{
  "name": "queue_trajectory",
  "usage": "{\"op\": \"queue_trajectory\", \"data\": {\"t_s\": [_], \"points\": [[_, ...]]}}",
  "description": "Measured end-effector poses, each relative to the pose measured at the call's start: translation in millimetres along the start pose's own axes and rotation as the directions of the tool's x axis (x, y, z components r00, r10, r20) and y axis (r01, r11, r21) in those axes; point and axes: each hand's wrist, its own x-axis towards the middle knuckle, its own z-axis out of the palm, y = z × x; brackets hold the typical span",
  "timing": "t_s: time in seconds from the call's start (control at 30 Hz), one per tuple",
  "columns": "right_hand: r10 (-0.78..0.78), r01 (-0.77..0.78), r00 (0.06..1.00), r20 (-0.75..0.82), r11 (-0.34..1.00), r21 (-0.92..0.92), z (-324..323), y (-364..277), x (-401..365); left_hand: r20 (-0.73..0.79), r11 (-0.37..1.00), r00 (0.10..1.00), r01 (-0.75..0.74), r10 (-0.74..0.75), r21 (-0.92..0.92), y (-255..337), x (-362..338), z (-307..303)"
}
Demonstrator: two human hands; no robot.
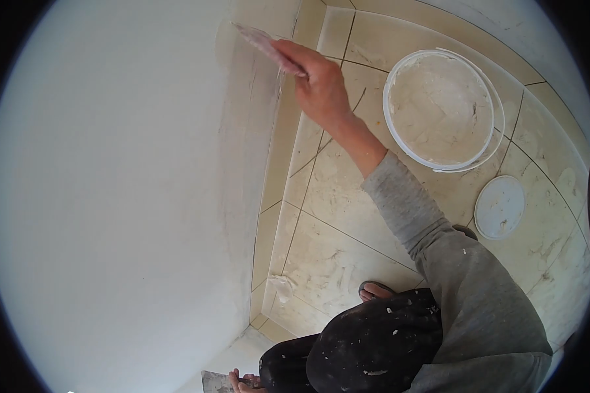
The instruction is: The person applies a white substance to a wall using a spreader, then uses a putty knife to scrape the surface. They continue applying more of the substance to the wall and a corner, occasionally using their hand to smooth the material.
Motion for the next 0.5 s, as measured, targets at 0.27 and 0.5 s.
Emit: {"op": "queue_trajectory", "data": {"t_s": [0.27, 0.5], "points": [[0.083, -0.115, 0.904, 0.419, 0.992, 0.053, -16, -51, -96, 0.038, 0.996, 0.998, 0.055, -0.052, -0.068, 2, 6, 20], [0.103, -0.113, 0.992, 0.076, 0.985, 0.133, -21, -36, -26, -0.095, 0.999, 0.995, -0.020, 0.024, 0.042, -10, -3, -3]]}}
